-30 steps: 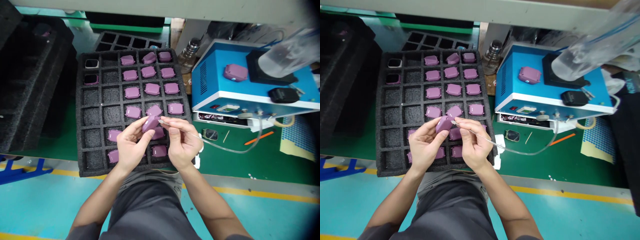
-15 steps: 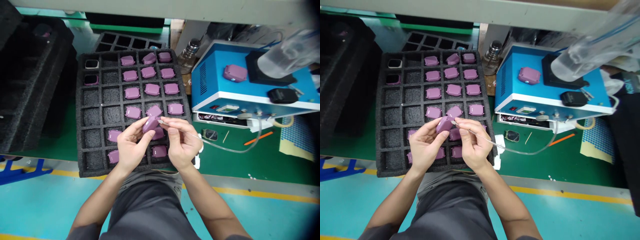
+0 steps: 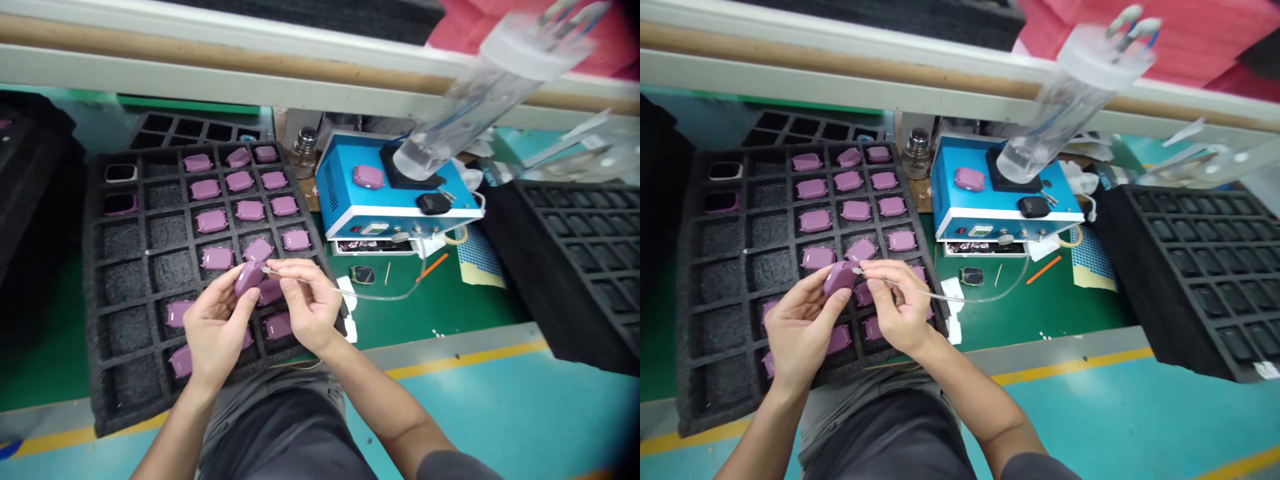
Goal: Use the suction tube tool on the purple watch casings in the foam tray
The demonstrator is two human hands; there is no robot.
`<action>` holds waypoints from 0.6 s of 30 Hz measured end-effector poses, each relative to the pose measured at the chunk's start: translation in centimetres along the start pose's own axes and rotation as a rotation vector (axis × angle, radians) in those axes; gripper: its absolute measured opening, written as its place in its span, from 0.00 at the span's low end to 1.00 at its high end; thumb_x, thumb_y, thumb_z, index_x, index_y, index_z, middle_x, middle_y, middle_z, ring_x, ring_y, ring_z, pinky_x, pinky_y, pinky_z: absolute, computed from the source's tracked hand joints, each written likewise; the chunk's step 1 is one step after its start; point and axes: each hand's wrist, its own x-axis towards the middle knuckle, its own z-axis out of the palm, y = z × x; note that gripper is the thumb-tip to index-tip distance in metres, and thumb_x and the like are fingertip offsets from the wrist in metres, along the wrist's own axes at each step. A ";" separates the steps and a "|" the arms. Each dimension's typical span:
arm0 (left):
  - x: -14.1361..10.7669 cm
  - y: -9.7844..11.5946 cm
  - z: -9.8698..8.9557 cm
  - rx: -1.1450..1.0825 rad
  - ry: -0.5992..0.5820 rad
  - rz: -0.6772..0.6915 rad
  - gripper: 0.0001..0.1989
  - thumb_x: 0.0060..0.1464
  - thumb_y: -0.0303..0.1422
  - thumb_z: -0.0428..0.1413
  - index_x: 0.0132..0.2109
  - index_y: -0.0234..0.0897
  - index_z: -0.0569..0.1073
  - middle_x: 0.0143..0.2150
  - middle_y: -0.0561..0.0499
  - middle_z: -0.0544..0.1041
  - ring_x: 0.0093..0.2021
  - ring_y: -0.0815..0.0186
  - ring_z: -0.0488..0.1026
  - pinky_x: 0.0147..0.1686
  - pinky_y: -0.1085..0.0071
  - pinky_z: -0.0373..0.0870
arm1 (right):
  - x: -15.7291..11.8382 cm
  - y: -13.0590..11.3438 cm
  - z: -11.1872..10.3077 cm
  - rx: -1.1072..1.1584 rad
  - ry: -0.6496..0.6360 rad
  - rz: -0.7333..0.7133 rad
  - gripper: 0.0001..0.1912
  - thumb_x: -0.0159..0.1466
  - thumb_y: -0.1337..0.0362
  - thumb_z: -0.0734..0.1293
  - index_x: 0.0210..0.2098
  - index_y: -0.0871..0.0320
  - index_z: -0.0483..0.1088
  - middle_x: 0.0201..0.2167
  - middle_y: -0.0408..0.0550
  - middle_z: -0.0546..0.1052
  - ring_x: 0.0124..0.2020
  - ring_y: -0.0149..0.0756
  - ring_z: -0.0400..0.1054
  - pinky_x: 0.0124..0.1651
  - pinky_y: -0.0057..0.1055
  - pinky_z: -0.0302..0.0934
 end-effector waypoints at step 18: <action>0.1 0.0 0.0 0.021 0.001 -0.052 0.23 0.51 0.37 0.72 0.53 0.34 0.82 0.50 0.41 0.87 0.48 0.55 0.86 0.53 0.65 0.83 | 0.1 0.1 0.1 0.004 -0.001 0.017 0.07 0.73 0.67 0.68 0.46 0.52 0.79 0.46 0.50 0.83 0.49 0.40 0.81 0.52 0.42 0.80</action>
